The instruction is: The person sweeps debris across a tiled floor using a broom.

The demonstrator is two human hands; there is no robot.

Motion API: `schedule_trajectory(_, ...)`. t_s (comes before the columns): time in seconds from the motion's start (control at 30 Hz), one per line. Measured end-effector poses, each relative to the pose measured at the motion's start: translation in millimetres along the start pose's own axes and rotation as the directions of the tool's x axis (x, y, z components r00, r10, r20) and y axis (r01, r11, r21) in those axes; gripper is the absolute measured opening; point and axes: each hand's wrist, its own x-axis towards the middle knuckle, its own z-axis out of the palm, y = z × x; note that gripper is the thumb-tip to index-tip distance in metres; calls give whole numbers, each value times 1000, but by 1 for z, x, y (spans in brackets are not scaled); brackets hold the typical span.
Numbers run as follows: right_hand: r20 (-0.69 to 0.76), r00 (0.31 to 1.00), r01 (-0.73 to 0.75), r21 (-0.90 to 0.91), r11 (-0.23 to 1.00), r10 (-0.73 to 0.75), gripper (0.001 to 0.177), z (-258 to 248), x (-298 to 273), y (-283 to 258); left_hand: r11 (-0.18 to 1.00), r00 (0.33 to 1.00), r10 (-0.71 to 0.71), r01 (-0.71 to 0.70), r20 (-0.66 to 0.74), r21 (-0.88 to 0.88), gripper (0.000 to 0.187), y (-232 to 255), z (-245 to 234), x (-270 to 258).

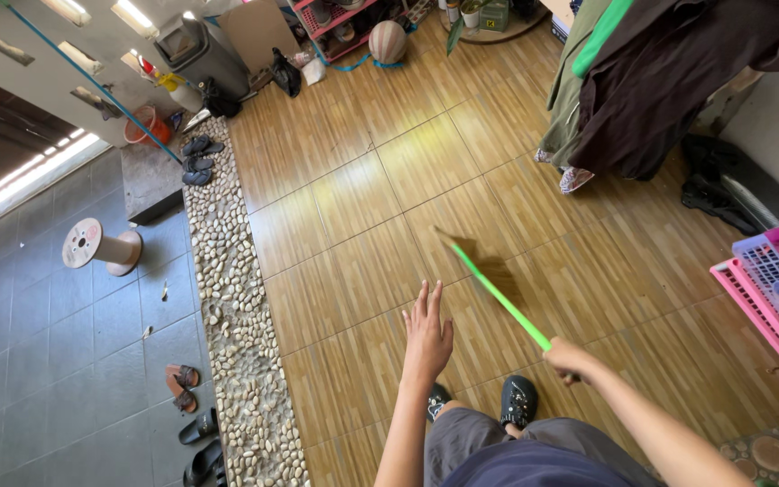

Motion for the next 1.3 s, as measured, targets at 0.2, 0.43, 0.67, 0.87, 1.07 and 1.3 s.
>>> schedule_trajectory(0.2, 137, 983, 49, 448, 893, -123, 11, -90, -12, 16, 999, 999, 34, -35, -21, -40, 67, 1, -5, 6)
schedule_trajectory(0.43, -136, 991, 39, 200, 979, -12, 27, -189, -80, 61, 998, 998, 55, -55, 0, -33, 69, -11, -14, 29)
schedule_trajectory(0.67, -384, 915, -178, -106, 978, 125, 19, -204, -80, 18, 997, 998, 69, -69, 14, -34, 69, -35, -38, 59)
schedule_trajectory(0.87, -495, 841, -318, -127, 940, 218, 17, -119, -14, -73, 998, 998, 55, -55, 10, -42, 68, -74, -78, 93)
schedule_trajectory(1.07, -299, 951, -139, -208, 968, 72, 24, 39, 45, -156, 999, 999, 40, -39, 8, -37, 67, -120, -110, 124)
schedule_trajectory(1.3, 20, 1000, -2, -185, 983, 6, 27, 117, 79, -241, 998, 998, 41, -38, 54, -45, 69, -160, -135, 150)
